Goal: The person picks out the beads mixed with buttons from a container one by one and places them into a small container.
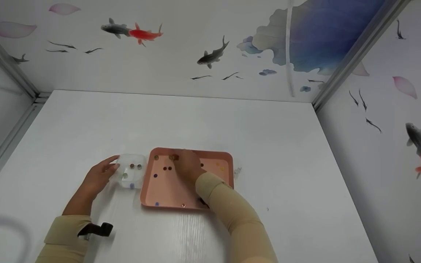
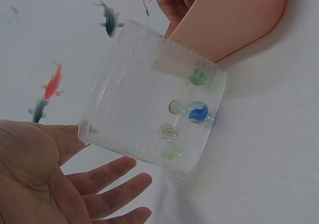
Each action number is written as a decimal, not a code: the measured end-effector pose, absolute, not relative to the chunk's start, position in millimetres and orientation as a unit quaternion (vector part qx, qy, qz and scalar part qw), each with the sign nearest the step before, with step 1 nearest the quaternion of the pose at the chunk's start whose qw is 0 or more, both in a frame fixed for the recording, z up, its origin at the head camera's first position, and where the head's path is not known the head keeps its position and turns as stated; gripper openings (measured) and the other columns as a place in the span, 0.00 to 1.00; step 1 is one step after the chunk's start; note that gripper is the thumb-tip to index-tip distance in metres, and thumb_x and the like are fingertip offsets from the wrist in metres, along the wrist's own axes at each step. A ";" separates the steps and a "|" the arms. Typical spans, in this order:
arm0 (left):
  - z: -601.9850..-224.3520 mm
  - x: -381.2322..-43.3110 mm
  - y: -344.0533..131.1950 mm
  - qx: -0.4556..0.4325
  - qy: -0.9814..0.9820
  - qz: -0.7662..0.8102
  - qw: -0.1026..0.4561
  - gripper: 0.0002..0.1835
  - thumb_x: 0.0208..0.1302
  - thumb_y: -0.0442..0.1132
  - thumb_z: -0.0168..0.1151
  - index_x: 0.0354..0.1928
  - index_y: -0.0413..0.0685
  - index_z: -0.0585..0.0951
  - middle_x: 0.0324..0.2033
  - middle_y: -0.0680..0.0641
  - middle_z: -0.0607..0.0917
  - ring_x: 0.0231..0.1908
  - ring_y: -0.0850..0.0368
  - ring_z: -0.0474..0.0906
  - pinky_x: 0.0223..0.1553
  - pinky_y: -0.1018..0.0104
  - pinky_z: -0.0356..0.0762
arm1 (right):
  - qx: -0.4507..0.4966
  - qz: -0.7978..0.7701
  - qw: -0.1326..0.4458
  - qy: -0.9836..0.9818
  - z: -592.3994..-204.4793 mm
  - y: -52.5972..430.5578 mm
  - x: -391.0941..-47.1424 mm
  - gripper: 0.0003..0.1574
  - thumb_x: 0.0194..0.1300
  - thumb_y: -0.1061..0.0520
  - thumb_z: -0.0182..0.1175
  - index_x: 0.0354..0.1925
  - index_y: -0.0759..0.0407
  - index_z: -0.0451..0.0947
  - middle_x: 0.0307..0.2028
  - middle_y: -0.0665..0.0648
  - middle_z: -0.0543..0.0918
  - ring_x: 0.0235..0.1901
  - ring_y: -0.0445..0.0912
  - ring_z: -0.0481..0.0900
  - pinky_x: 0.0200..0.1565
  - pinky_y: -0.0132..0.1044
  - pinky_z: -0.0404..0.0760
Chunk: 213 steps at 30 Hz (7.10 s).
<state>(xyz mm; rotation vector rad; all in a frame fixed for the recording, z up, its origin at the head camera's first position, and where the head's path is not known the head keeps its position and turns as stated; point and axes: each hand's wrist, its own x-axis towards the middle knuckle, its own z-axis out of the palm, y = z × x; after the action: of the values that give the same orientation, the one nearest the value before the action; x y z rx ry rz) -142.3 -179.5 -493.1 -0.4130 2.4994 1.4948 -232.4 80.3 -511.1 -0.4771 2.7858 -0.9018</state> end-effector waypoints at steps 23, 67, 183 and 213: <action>-493.8 -143.4 -180.0 -0.141 0.843 0.508 0.103 0.25 0.76 0.42 0.45 0.72 0.49 0.62 0.62 0.34 0.72 0.65 0.37 0.65 0.63 0.43 0.65 | -0.143 -0.308 0.104 0.935 -503.1 80.7 -234.6 0.13 0.66 0.61 0.59 0.49 0.53 0.83 0.41 0.50 0.84 0.43 0.45 0.78 0.52 0.41 0.78; -489.6 -141.4 -179.5 -0.142 0.840 0.512 0.105 0.25 0.76 0.43 0.45 0.72 0.49 0.62 0.63 0.35 0.72 0.66 0.37 0.63 0.63 0.42 0.65 | -0.204 -0.432 0.091 0.874 -473.6 87.4 -235.7 0.20 0.69 0.61 0.58 0.58 0.60 0.77 0.46 0.56 0.83 0.50 0.49 0.80 0.50 0.42 0.81; -487.2 -141.6 -179.3 -0.135 0.849 0.501 0.103 0.25 0.76 0.42 0.45 0.71 0.47 0.63 0.61 0.33 0.73 0.64 0.37 0.66 0.62 0.44 0.67 | -0.243 -0.495 0.107 0.827 -444.3 22.0 -205.2 0.17 0.67 0.63 0.60 0.54 0.60 0.79 0.44 0.55 0.85 0.45 0.46 0.82 0.48 0.37 0.81; -490.1 -145.1 -179.5 -0.149 0.837 0.514 0.113 0.25 0.76 0.42 0.46 0.72 0.48 0.62 0.62 0.36 0.73 0.65 0.39 0.65 0.63 0.44 0.66 | -0.306 -0.410 0.112 0.852 -454.7 8.3 -199.3 0.17 0.68 0.61 0.60 0.54 0.54 0.80 0.45 0.50 0.84 0.47 0.40 0.81 0.52 0.40 0.78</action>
<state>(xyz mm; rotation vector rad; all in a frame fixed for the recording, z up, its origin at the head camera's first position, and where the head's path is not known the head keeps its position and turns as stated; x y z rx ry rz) -145.1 -179.5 -490.1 -0.4368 2.4557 1.5081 -199.3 8.3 -454.7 -0.8973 2.5009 -1.2032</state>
